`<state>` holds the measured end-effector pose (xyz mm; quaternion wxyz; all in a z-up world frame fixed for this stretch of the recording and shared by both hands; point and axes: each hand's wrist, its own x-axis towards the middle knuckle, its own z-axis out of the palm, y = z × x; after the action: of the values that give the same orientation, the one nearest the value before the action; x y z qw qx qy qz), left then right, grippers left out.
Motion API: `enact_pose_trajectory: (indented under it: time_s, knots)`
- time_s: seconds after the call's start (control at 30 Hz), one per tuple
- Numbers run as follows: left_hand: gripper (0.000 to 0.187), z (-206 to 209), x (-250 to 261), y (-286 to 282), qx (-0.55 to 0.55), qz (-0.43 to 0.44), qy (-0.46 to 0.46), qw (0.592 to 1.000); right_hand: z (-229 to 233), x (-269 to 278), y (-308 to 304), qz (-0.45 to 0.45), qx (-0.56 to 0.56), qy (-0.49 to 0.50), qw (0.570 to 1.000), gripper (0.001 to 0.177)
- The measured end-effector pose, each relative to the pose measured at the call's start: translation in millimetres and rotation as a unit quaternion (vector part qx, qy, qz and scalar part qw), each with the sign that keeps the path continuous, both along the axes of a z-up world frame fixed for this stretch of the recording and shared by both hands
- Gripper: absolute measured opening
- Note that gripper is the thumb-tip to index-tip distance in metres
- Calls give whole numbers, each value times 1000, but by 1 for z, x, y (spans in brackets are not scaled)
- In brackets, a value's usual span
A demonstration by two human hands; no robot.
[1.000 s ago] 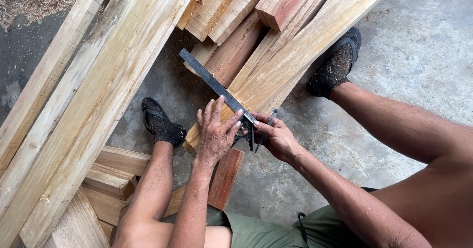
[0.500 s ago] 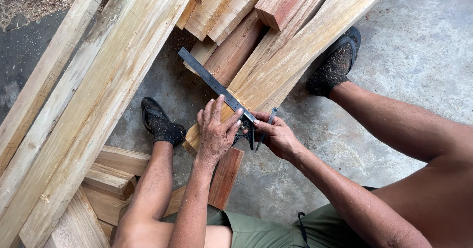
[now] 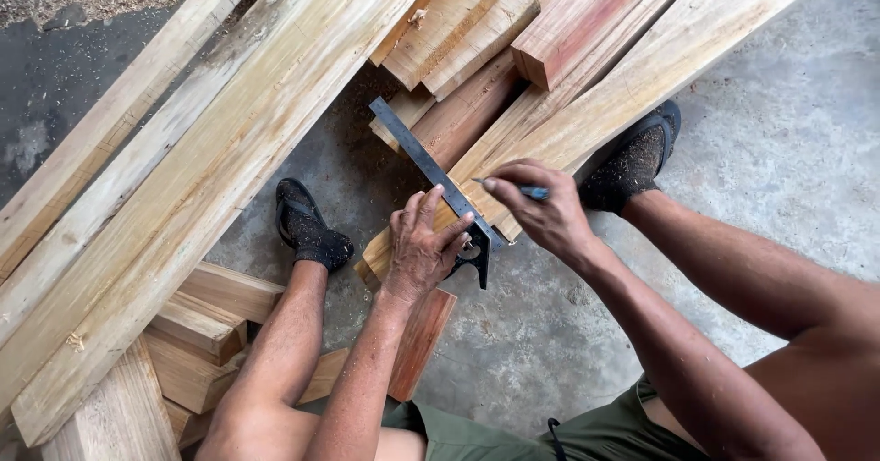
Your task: Marking wooden blocks using a combination square and a marker.
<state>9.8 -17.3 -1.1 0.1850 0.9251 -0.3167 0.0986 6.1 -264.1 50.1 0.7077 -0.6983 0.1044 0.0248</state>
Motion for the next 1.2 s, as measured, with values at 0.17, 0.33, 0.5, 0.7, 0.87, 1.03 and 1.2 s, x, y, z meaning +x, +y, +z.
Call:
enact_pose_trajectory:
  time_s: [0.17,0.33,0.5,0.7,0.87,1.03,1.2]
  knots:
    - [47,-8,1,1,31,-10,-37,999,5,33,27,142,-171,-176,959,23]
    - [47,-7,0,2,12,1,-9,1000,-6,49,32,152,-225,-145,951,22]
    - [48,-9,0,1,13,4,-3,1000,2,52,25,173,-231,-155,945,24]
    - [48,-12,1,2,14,-7,-19,1000,18,42,10,234,-264,-79,932,22]
    - [37,-6,0,0,25,1,4,1000,18,18,-11,279,-292,-82,911,24]
    - [32,-3,-1,-3,-2,13,14,1000,4,-11,-13,310,-362,79,876,28]
    - [34,12,-7,-11,-2,56,19,998,-70,-35,6,161,-102,87,978,38]
